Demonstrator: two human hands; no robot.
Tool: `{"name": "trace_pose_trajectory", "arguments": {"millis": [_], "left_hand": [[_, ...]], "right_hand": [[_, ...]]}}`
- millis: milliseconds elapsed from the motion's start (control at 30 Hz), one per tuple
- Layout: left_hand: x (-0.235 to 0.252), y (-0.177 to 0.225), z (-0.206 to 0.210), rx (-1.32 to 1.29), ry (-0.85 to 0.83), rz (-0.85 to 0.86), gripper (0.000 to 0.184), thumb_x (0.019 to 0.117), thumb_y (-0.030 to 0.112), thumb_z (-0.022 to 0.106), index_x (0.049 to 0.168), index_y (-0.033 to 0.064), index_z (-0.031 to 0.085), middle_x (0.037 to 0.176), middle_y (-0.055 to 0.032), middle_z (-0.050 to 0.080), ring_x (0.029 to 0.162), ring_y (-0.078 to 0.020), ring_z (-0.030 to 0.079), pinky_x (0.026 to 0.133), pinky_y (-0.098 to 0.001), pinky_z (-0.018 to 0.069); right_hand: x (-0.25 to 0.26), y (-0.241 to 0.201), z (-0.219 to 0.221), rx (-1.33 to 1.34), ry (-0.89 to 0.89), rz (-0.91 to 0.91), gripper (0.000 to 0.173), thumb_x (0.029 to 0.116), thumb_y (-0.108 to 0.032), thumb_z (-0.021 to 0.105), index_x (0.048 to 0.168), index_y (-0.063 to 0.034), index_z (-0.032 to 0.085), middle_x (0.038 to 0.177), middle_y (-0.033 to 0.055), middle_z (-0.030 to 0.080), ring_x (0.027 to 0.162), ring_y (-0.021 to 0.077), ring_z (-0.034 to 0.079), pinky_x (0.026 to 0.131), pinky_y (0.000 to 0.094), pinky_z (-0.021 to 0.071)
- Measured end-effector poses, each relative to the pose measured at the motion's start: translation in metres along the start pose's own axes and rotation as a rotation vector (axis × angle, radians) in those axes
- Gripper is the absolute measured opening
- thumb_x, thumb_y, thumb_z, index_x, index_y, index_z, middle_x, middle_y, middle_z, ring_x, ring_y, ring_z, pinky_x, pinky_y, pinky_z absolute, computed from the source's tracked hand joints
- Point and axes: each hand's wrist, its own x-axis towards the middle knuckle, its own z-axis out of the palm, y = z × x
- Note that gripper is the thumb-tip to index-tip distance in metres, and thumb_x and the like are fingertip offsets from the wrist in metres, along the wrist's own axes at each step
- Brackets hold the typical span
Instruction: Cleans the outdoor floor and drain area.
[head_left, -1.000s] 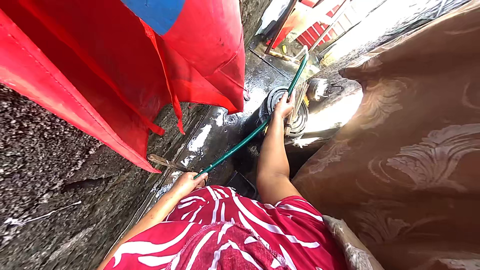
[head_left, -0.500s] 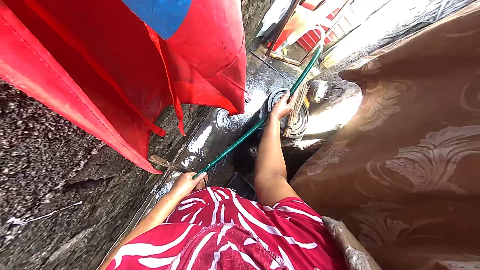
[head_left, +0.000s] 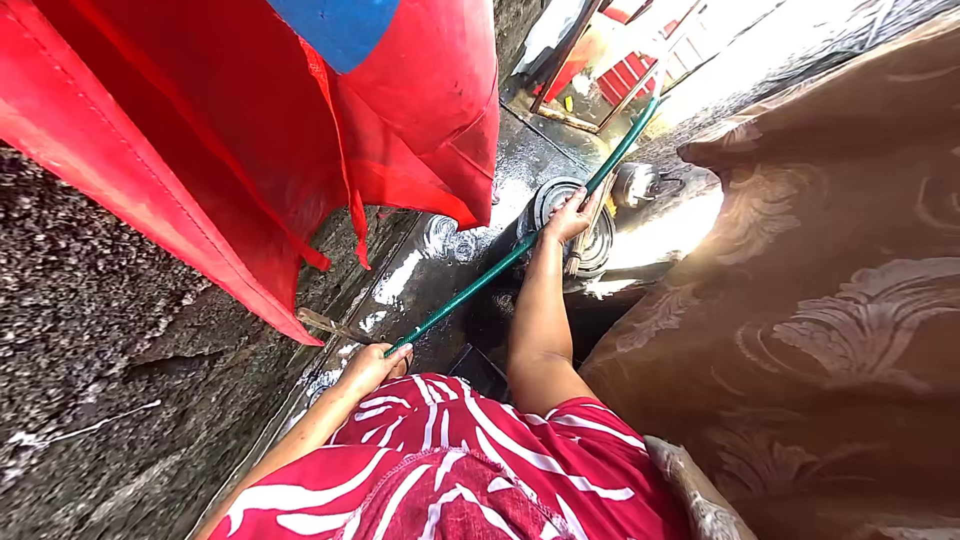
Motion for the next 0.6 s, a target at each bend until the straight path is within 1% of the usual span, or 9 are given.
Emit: {"name": "trace_pose_trajectory", "arguments": {"millis": [100,233,367,467,567,600], "left_hand": [[0.000,-0.001,0.000,0.001,0.003,0.000,0.064,0.1031,0.063,0.046,0.098,0.0043,0.071,0.086,-0.0149,0.067,0.084,-0.0308,0.065,0.082,-0.0559,0.0498],[0.000,-0.003,0.000,0.011,0.005,0.002,0.065,0.1029,0.063,0.046,0.097,0.0040,0.072,0.087,-0.0157,0.067,0.085,-0.0315,0.065,0.083,-0.0567,0.0500],[-0.001,-0.001,-0.001,0.016,-0.001,0.007,0.064,0.1032,0.062,0.046,0.097,0.0033,0.071,0.086,-0.0161,0.067,0.085,-0.0318,0.065,0.083,-0.0560,0.0496],[-0.001,0.001,-0.001,0.012,0.001,0.019,0.063,0.1038,0.061,0.046,0.098,0.0031,0.072,0.086,-0.0163,0.067,0.084,-0.0318,0.065,0.083,-0.0563,0.0499],[0.000,0.002,-0.001,0.013,-0.008,0.018,0.063,0.1042,0.061,0.045,0.100,0.0033,0.072,0.090,-0.0170,0.068,0.088,-0.0326,0.066,0.085,-0.0569,0.0499],[0.000,0.002,-0.001,0.013,-0.010,0.018,0.064,0.1043,0.061,0.045,0.101,0.0030,0.072,0.091,-0.0175,0.069,0.089,-0.0331,0.066,0.085,-0.0576,0.0501]], "right_hand": [[-0.001,-0.002,-0.003,-0.045,0.013,0.029,0.048,0.1111,-0.025,0.048,0.157,-0.0108,0.041,0.108,0.0113,0.066,0.063,0.0114,0.058,0.058,0.0270,0.0515],[-0.002,-0.003,-0.004,-0.045,0.021,0.023,0.047,0.1110,-0.022,0.049,0.156,-0.0098,0.042,0.103,0.0106,0.065,0.061,0.0110,0.057,0.055,0.0264,0.0506],[0.001,-0.003,-0.004,-0.058,0.015,0.029,0.048,0.1108,-0.023,0.049,0.156,-0.0088,0.042,0.106,0.0114,0.065,0.062,0.0112,0.057,0.057,0.0262,0.0507],[0.005,-0.002,-0.004,-0.064,0.007,0.051,0.048,0.1110,-0.023,0.049,0.156,-0.0093,0.042,0.106,0.0116,0.065,0.061,0.0116,0.056,0.056,0.0266,0.0501],[0.010,0.002,-0.004,-0.075,0.008,0.064,0.047,0.1109,-0.024,0.049,0.155,-0.0094,0.043,0.103,0.0120,0.065,0.061,0.0123,0.057,0.055,0.0278,0.0508],[0.011,0.003,-0.004,-0.081,0.005,0.079,0.047,0.1110,-0.025,0.049,0.155,-0.0104,0.043,0.104,0.0127,0.065,0.062,0.0137,0.058,0.056,0.0296,0.0516]]}}
